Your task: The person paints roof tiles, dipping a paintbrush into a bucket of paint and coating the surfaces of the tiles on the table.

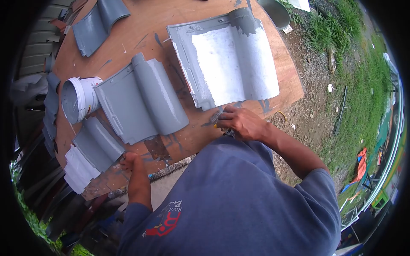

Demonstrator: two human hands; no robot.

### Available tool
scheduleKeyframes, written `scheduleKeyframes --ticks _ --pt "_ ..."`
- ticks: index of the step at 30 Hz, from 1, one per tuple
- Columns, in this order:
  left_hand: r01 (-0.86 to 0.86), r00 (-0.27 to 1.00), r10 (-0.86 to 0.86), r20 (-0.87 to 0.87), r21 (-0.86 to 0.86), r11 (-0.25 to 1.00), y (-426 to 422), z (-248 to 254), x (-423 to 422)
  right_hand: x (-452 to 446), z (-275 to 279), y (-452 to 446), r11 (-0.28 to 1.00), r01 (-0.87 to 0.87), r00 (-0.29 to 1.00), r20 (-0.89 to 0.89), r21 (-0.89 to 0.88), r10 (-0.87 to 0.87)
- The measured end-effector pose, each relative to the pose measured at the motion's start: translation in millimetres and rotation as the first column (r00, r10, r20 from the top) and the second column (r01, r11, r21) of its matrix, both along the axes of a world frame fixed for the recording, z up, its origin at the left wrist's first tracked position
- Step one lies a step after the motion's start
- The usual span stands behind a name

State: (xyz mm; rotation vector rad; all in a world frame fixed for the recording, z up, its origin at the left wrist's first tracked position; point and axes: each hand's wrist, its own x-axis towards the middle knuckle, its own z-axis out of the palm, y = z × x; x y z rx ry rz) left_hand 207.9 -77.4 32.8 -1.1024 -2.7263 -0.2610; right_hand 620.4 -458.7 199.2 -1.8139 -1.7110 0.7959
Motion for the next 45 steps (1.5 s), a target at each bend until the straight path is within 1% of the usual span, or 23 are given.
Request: scheduleKeyframes --ticks 1,3,4,6,7,10,12,14,15,17,18,20,22,24,27,29,34,36,37,39,40,43,45 --pt "0.008 1.000 -0.008 0.011 0.003 1.000 0.3 0.8 1.8 0.9 3.1 0.7 1.000 -0.008 1.000 -0.003 -0.003 0.008" --pt "0.003 1.000 -0.003 0.017 0.000 1.000 -3.1 -0.6 0.5 2.4 21.4 10.5 0.971 0.111 0.994 -0.048 0.210 -0.103" --pt "0.019 1.000 -0.019 0.023 0.004 1.000 -2.4 -1.2 -0.7 0.7 20.7 18.0 0.973 0.102 0.994 -0.050 0.206 -0.094" --pt "0.026 0.999 -0.026 0.033 0.009 1.000 -3.7 -3.4 -2.2 1.3 19.6 32.6 0.907 0.160 0.985 -0.004 0.390 -0.172" --pt "0.019 0.999 -0.020 0.032 0.012 1.000 -2.9 -3.8 -2.4 1.6 20.7 33.6 0.907 0.154 0.986 -0.002 0.393 -0.167" --pt "0.020 0.999 -0.020 0.039 -0.003 1.000 -0.9 4.1 4.0 -0.6 25.6 39.2 0.939 0.197 0.967 0.101 0.283 -0.233" --pt "0.023 0.999 -0.021 0.040 -0.042 0.999 -2.5 1.4 0.0 -3.4 28.2 42.6 0.929 0.205 0.966 0.088 0.309 -0.243" --pt "0.025 1.000 -0.025 0.015 0.016 1.000 -1.7 -1.8 -1.1 -2.3 26.2 45.3 0.896 0.190 0.964 0.095 0.400 -0.247" --pt "0.018 1.000 -0.019 0.015 0.015 1.000 -3.4 -3.2 -1.4 -2.6 21.2 43.3 0.898 0.185 0.966 0.095 0.400 -0.241" --pt "0.012 1.000 -0.012 0.019 0.014 1.000 0.5 -3.8 -1.7 -3.0 8.8 39.7 0.948 0.097 0.988 0.086 0.304 -0.129" --pt "0.013 1.000 -0.013 0.017 0.018 1.000 2.5 -4.5 -2.5 -3.3 6.7 37.8 0.946 0.098 0.988 0.085 0.307 -0.130" --pt "0.015 1.000 -0.015 0.001 0.029 0.999 1.2 -5.6 -2.6 -8.5 10.1 33.3 0.982 0.015 0.996 0.080 0.188 -0.030" --pt "0.024 1.000 -0.024 0.018 0.024 0.999 -0.4 -4.0 -0.4 -6.6 21.5 34.8 0.987 0.036 0.997 0.060 0.156 -0.046" --pt "0.033 0.999 -0.033 0.028 0.020 0.999 -1.4 -5.6 -5.2 -4.2 29.6 41.8 0.968 0.133 0.990 -0.066 0.213 -0.122" --pt "0.020 1.000 -0.020 0.005 0.040 0.999 2.4 -6.7 -3.1 11.5 24.0 58.9 0.951 0.204 0.977 -0.110 0.231 -0.183" --pt "0.022 0.999 -0.023 0.023 0.035 0.999 -0.5 -3.3 -1.0 26.9 20.6 74.5 0.926 0.252 0.967 -0.106 0.279 -0.231" --pt "0.033 0.999 -0.033 0.012 0.042 0.999 0.9 -12.5 -10.3 64.9 14.5 116.7 0.787 0.405 0.901 -0.054 0.465 -0.431" --pt "0.044 0.999 -0.045 0.012 0.048 0.998 2.4 -6.8 -7.4 72.2 8.6 129.6 0.726 0.480 0.858 -0.093 0.493 -0.504" --pt "0.032 0.999 -0.032 0.016 0.028 0.999 1.0 -5.5 -5.6 72.7 6.4 130.1 0.722 0.480 0.858 -0.093 0.499 -0.505" --pt "0.018 1.000 -0.018 0.017 0.004 1.000 2.4 -5.3 -4.1 66.1 9.7 128.1 0.656 0.478 0.848 -0.111 0.584 -0.519" --pt "0.024 1.000 -0.024 0.005 0.026 0.999 1.7 -6.2 -4.2 61.7 7.5 123.3 0.661 0.476 0.849 -0.109 0.580 -0.517" --pt "0.012 1.000 -0.012 -0.011 0.039 0.999 0.7 -7.9 -2.9 44.3 -10.0 95.9 0.813 0.287 0.946 -0.018 0.507 -0.323" --pt "-0.007 1.000 0.008 -0.021 0.040 0.999 2.5 -6.6 -2.3 28.4 -8.1 73.3 0.888 0.221 0.973 -0.036 0.404 -0.226"
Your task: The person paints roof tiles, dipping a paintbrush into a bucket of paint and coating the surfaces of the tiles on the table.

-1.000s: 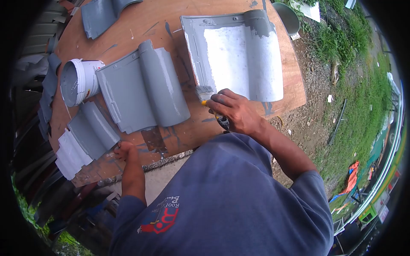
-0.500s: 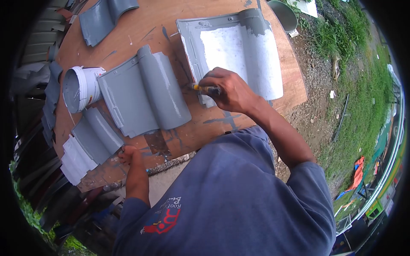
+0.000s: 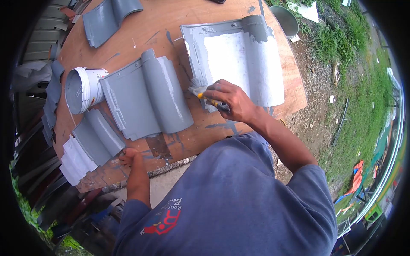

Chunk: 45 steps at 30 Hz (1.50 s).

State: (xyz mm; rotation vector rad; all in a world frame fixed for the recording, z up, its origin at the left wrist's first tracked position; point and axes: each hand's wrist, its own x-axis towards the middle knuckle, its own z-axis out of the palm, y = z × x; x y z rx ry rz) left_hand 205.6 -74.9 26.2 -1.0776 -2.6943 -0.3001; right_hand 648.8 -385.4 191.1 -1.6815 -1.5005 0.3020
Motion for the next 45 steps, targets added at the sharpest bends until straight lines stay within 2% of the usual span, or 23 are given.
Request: scheduleKeyframes --ticks 1,5,7,9,11,14,15,17,19,21,23,25,28,31,35,37,38,39,41,45 --pt "0.002 1.000 -0.002 0.001 -0.015 1.000 0.4 0.0 0.1 -5.5 5.8 -8.6 0.996 -0.053 0.998 -0.032 -0.074 0.051" --pt "0.017 0.999 -0.017 0.028 0.000 1.000 -1.3 0.7 -0.3 -8.4 24.9 -20.4 0.978 -0.099 0.985 -0.156 -0.185 0.071" --pt "0.020 1.000 -0.020 0.023 -0.002 1.000 0.0 -1.2 -3.3 2.8 33.0 -10.1 0.992 -0.035 0.982 -0.191 -0.119 0.012" --pt "0.028 0.999 -0.027 0.021 -0.002 1.000 0.5 -6.5 -7.0 20.9 36.2 7.3 0.986 0.035 0.979 -0.192 -0.164 -0.067" --pt "0.038 0.999 -0.038 0.017 0.011 0.999 0.9 -7.2 -8.4 35.5 26.0 26.7 0.992 0.129 0.989 -0.077 -0.002 -0.129" --pt "0.024 0.999 -0.023 0.045 -0.025 0.999 0.8 -1.7 -5.4 40.8 33.8 43.1 0.966 0.227 0.974 -0.013 0.126 -0.228" --pt "0.018 0.999 -0.017 0.047 -0.025 1.000 3.5 -2.4 -4.6 37.9 39.2 42.5 0.967 0.221 0.975 -0.011 0.126 -0.221" --pt "0.024 1.000 -0.024 0.014 0.002 1.000 1.2 -6.8 -8.7 27.8 47.2 33.0 0.951 0.305 0.945 -0.137 0.050 -0.296" --pt "0.010 1.000 -0.009 0.029 -0.022 1.000 -1.5 -2.1 -5.5 21.1 34.0 17.8 0.980 0.200 0.970 -0.144 0.016 -0.196" --pt "0.013 0.999 -0.011 0.043 -0.040 0.999 -2.2 1.3 -3.1 10.2 25.5 -1.6 0.990 0.074 0.978 -0.183 -0.121 -0.095" --pt "0.031 0.999 -0.030 0.027 -0.028 0.999 -2.2 0.7 -3.1 3.4 25.7 -13.1 0.982 0.010 0.966 -0.250 -0.191 -0.058" --pt "0.036 0.999 -0.036 0.025 -0.017 0.999 -2.8 -0.4 -4.3 8.9 28.0 -16.7 0.975 -0.015 0.974 -0.226 -0.222 -0.037" --pt "0.044 0.999 -0.045 0.028 0.007 0.999 -1.1 -4.6 -5.2 17.3 31.7 -2.1 0.985 0.093 0.937 -0.323 -0.148 -0.137" --pt "0.055 0.998 -0.055 0.031 -0.006 0.998 -1.0 -1.8 -6.4 24.7 14.5 11.2 0.968 0.246 0.935 -0.251 -0.054 -0.252" --pt "0.048 0.998 -0.047 0.029 -0.014 0.999 -0.7 -0.9 -3.6 13.7 22.7 7.6 0.951 0.308 0.941 -0.160 0.039 -0.298" --pt "0.036 0.999 -0.035 0.014 -0.013 0.999 -0.1 -5.9 -6.1 5.9 22.7 -2.0 0.944 0.328 0.833 -0.461 -0.032 -0.305" --pt "0.033 0.999 -0.032 0.006 -0.014 0.999 0.0 -8.0 -9.6 2.3 14.2 -4.9 0.955 0.289 0.785 -0.555 -0.064 -0.275" --pt "0.030 1.000 -0.030 -0.003 -0.015 0.999 0.2 -9.4 -12.4 2.6 7.6 -8.1 0.957 0.284 0.786 -0.555 -0.064 -0.271" --pt "0.018 1.000 -0.018 -0.009 -0.011 1.000 3.0 -10.1 -10.4 6.0 -0.8 -10.3 0.916 0.291 0.668 -0.627 -0.274 -0.400" --pt "0.013 1.000 -0.013 0.007 -0.022 1.000 -1.7 -1.9 -4.0 24.4 1.6 15.7 0.870 0.486 0.761 -0.450 -0.083 -0.467"
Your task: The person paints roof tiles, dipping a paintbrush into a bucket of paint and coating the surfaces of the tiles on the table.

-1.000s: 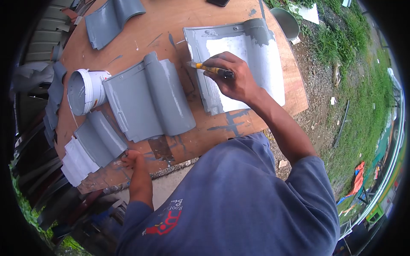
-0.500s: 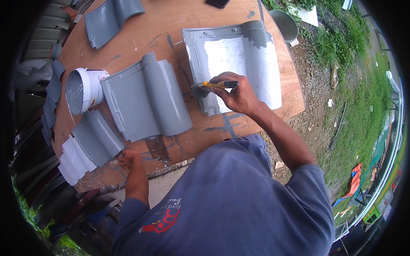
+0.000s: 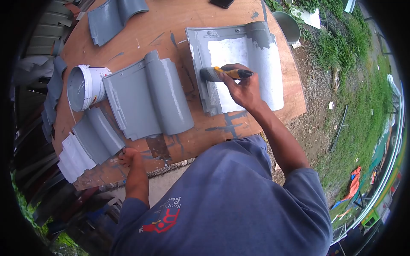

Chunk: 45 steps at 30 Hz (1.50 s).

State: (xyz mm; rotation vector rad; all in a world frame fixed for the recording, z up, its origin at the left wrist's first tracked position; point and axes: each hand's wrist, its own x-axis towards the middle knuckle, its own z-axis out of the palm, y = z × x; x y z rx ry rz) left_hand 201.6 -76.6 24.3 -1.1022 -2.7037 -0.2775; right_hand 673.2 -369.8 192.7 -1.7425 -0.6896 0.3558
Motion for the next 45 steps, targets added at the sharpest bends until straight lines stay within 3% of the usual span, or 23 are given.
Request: scheduleKeyframes --ticks 2,4,6,8,10,12,14,15,19,22,23,25,28,30,32,33,35,42,44,45 --pt "0.008 1.000 -0.008 0.020 -0.013 1.000 -1.2 5.6 3.7 7.9 11.1 17.6 0.995 0.017 0.984 -0.177 0.095 0.000" --pt "0.006 0.999 -0.005 0.036 -0.024 1.000 0.6 7.6 2.9 26.3 12.1 33.5 0.995 -0.084 0.981 -0.172 0.059 0.093" --pt "-0.001 0.999 0.002 0.046 -0.033 0.999 0.5 7.6 4.8 47.2 5.8 54.1 0.994 -0.095 0.994 -0.047 0.054 0.097" --pt "-0.012 0.999 0.013 0.041 -0.032 0.999 -1.4 10.3 5.9 70.2 -1.5 73.2 0.997 -0.031 0.999 -0.029 0.065 0.033" --pt "0.005 0.999 -0.003 0.047 -0.028 1.000 -3.8 12.0 6.9 89.9 -8.3 92.7 0.996 0.039 0.977 0.205 0.084 -0.056" --pt "0.017 0.999 -0.016 0.052 -0.029 0.999 -2.5 10.1 4.6 91.2 5.3 101.4 0.995 0.066 0.961 0.266 0.068 -0.082" --pt "0.013 0.999 -0.012 0.051 -0.015 1.000 -1.0 7.4 2.8 87.1 10.8 105.6 0.984 0.072 0.912 0.390 0.162 -0.131" --pt "0.006 0.999 -0.005 0.051 -0.018 1.000 -1.4 6.1 2.0 85.0 8.6 108.1 0.978 0.010 0.906 0.411 0.210 -0.098" --pt "-0.003 1.000 0.003 0.027 0.002 1.000 0.0 4.4 3.8 62.3 14.4 73.2 0.948 -0.313 0.729 0.626 -0.053 0.276" --pt "0.003 1.000 -0.003 0.007 -0.005 1.000 -0.5 3.9 0.7 48.5 39.2 48.0 0.859 -0.477 0.787 0.345 -0.187 0.512" --pt "0.011 1.000 -0.011 0.010 -0.017 1.000 -0.5 3.0 1.7 50.3 43.5 45.6 0.861 -0.472 0.791 0.340 -0.190 0.508" --pt "0.016 1.000 -0.016 0.019 -0.020 1.000 -1.7 4.0 4.5 55.6 50.2 41.4 0.759 -0.618 0.752 0.130 -0.203 0.647" --pt "0.014 1.000 -0.014 0.028 -0.020 1.000 0.0 5.8 3.6 75.6 48.9 54.4 0.803 -0.570 0.815 0.001 -0.177 0.579" --pt "0.012 0.999 -0.012 0.030 -0.018 1.000 0.7 6.6 4.3 99.4 29.2 73.3 0.897 -0.405 0.891 0.146 -0.176 0.431" --pt "0.018 0.999 -0.018 0.035 -0.018 1.000 -1.1 7.2 4.1 112.7 23.9 90.4 0.968 -0.243 0.949 0.192 -0.066 0.251" --pt "0.027 0.999 -0.027 0.036 -0.015 1.000 -0.6 7.4 3.8 116.4 23.4 92.4 0.970 -0.234 0.951 0.193 -0.063 0.242" --pt "0.004 0.999 -0.003 0.035 -0.028 1.000 0.2 6.1 3.6 121.9 21.0 94.8 0.998 -0.055 0.950 0.306 -0.030 0.061" --pt "0.034 0.998 -0.033 0.045 -0.022 0.999 -5.4 7.5 3.5 100.9 -4.6 82.7 0.995 -0.011 0.974 0.228 0.101 -0.012" --pt "0.031 0.999 -0.032 0.026 0.007 0.999 -4.0 8.7 7.3 105.0 -14.8 82.3 0.996 0.033 0.974 0.221 0.083 -0.051" --pt "0.039 0.999 -0.039 0.025 0.010 0.999 -3.5 10.9 8.7 108.3 -15.2 79.3 0.995 0.097 0.944 0.316 0.020 -0.098"
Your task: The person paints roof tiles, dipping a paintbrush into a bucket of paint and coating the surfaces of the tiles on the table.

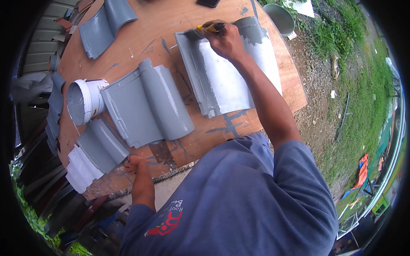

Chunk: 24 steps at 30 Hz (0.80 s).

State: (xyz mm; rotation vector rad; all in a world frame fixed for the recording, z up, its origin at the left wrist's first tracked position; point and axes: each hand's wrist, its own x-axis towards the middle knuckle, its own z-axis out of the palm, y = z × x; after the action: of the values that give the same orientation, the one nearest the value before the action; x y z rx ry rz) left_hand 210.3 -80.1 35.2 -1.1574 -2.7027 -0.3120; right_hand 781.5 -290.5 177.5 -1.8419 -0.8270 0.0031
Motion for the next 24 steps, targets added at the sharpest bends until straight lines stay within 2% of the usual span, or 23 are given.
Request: scheduleKeyframes --ticks 2,3,5,7,9,10,11,14,17,18,19,21,23,24 --pt "-0.036 0.999 0.035 -0.009 -0.063 0.997 0.9 0.6 0.5 7.3 3.1 -6.2 0.987 0.120 0.970 0.225 -0.105 -0.094" --pt "-0.039 0.999 0.038 -0.005 -0.061 0.997 3.9 -2.0 0.4 11.3 5.5 -9.0 0.988 0.117 0.969 0.228 -0.103 -0.091" --pt "-0.030 0.999 0.030 -0.021 -0.025 0.999 2.9 -4.6 -3.6 14.7 9.8 -14.2 0.977 0.208 0.891 0.420 -0.041 -0.172" --pt "-0.030 1.000 0.030 -0.003 -0.029 0.999 0.5 -5.7 -4.7 11.6 12.0 -14.4 0.984 0.178 0.890 0.431 -0.027 -0.149" --pt "-0.014 1.000 0.014 0.019 -0.028 1.000 -1.7 2.2 -1.4 3.1 12.0 -9.2 0.981 0.183 0.963 0.211 -0.062 -0.166" --pt "-0.021 0.999 0.023 0.027 -0.043 0.999 -2.6 6.3 2.9 -5.9 10.3 -5.8 0.975 0.208 0.978 0.027 -0.072 -0.207" --pt "-0.028 0.999 0.030 0.035 -0.060 0.998 -3.3 8.1 7.0 -11.4 6.0 -2.5 0.981 0.194 0.980 -0.041 -0.027 -0.195" --pt "-0.043 0.999 0.044 0.018 -0.057 0.997 -0.7 5.2 4.7 -19.4 -4.5 4.1 0.992 0.069 0.930 -0.367 0.104 -0.027" --pt "-0.046 0.999 0.047 0.011 -0.079 0.996 0.5 4.2 2.6 -14.6 10.9 -2.9 0.980 0.066 0.917 -0.398 0.186 0.013" --pt "-0.051 0.999 0.052 0.008 -0.085 0.995 -1.1 4.8 2.7 -7.7 9.7 -6.4 0.992 0.045 0.956 -0.293 0.120 -0.008" --pt "-0.037 0.999 0.039 0.021 -0.071 0.997 -1.7 5.4 3.6 -1.1 10.4 -9.0 0.992 0.038 0.956 -0.293 0.117 -0.002" --pt "-0.027 0.999 0.029 0.035 -0.058 0.998 -2.7 5.8 3.0 10.7 9.6 -14.9 0.995 -0.064 0.991 0.111 -0.076 0.072" --pt "-0.031 0.999 0.033 0.023 -0.070 0.997 -1.7 5.4 4.3 9.5 8.8 -21.3 0.983 -0.128 0.990 0.048 -0.128 0.135" --pt "-0.033 0.999 0.035 0.022 -0.074 0.997 -1.5 4.6 4.1 3.5 9.3 -27.6 0.959 -0.226 0.968 0.068 -0.168 0.240"
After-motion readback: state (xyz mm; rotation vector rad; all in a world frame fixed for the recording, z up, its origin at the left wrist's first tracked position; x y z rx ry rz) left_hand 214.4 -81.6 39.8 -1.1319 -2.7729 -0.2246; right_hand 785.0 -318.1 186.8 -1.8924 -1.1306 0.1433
